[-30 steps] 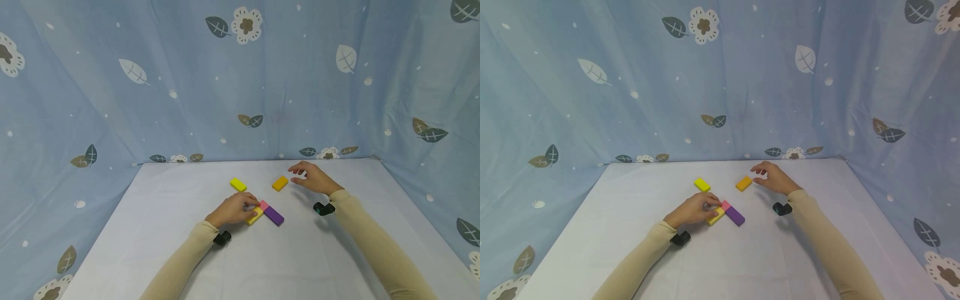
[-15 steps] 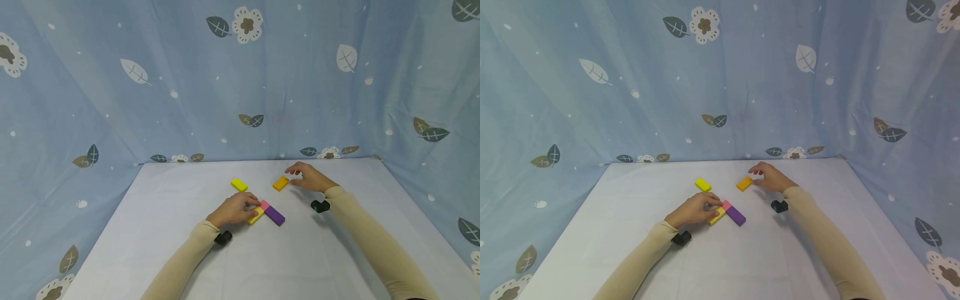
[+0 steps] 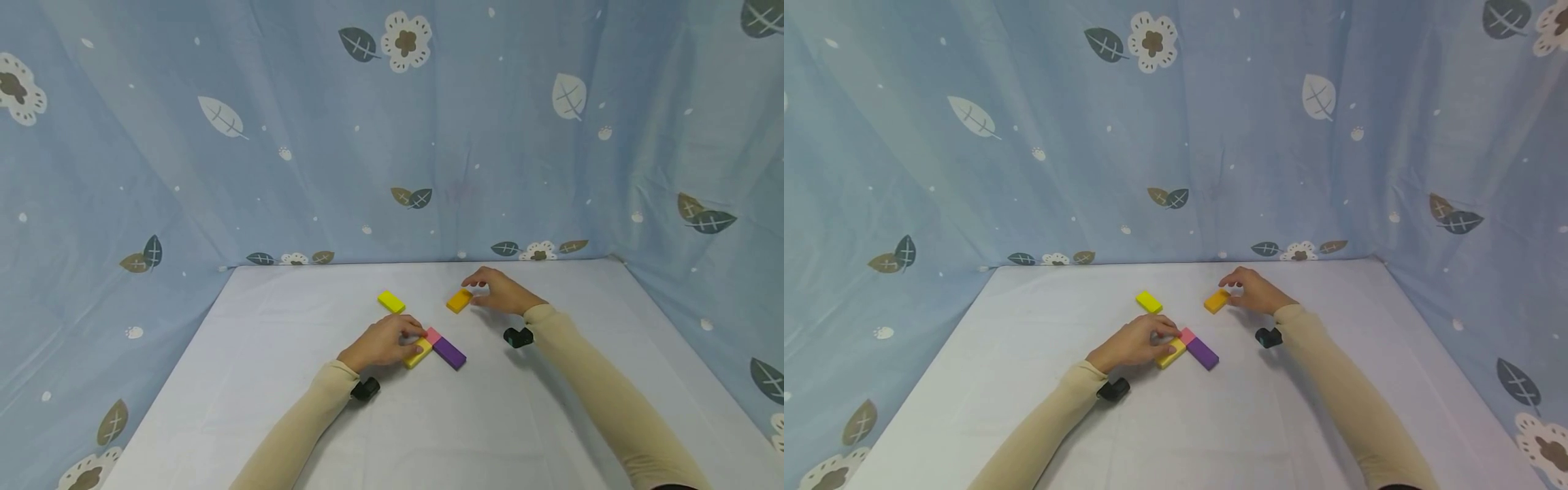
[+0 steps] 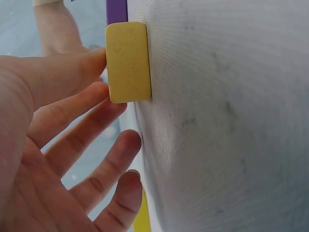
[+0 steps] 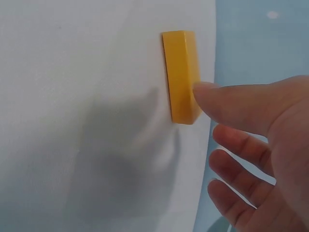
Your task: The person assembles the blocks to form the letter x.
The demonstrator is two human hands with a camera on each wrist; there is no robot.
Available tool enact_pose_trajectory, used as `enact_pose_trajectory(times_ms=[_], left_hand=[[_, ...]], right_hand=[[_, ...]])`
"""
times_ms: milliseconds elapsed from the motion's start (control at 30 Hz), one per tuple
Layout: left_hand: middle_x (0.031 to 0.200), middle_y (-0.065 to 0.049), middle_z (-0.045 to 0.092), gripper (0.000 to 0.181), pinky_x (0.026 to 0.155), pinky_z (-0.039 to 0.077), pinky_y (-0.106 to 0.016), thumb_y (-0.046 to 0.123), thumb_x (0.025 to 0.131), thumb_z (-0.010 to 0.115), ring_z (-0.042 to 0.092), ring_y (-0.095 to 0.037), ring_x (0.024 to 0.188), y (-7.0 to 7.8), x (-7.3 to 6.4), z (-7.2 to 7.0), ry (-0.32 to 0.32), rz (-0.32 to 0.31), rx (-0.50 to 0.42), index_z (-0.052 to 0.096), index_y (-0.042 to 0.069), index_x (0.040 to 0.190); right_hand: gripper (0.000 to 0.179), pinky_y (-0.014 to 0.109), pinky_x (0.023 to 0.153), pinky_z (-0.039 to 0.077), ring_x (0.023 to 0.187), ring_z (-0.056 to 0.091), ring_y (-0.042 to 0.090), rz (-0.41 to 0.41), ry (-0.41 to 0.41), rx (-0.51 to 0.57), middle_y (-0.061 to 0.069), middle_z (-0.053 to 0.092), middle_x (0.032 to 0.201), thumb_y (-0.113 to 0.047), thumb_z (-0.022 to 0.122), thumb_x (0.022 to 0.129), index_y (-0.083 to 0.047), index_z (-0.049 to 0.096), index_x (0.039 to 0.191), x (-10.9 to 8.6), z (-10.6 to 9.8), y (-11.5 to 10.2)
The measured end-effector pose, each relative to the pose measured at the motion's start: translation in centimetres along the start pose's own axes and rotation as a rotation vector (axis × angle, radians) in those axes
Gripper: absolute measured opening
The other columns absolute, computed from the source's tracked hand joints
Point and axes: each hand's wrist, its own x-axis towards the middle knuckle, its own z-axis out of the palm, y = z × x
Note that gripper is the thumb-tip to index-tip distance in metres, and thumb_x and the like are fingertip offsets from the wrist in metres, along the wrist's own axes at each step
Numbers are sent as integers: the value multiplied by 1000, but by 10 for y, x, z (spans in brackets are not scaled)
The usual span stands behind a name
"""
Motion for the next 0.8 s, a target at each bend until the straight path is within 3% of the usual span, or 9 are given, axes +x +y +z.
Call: enact_pose_trajectory(times_ms=[800], left_hand=[[133, -1, 70, 35, 107, 52, -44, 28, 98, 71, 63, -21, 124, -1, -1, 0, -7, -5, -4, 74, 15, 130]], right_hand=[[40, 55, 110, 49, 116, 60, 32, 11, -49, -41, 16, 66, 126, -8, 76, 92, -3, 69, 131, 9, 14, 0]])
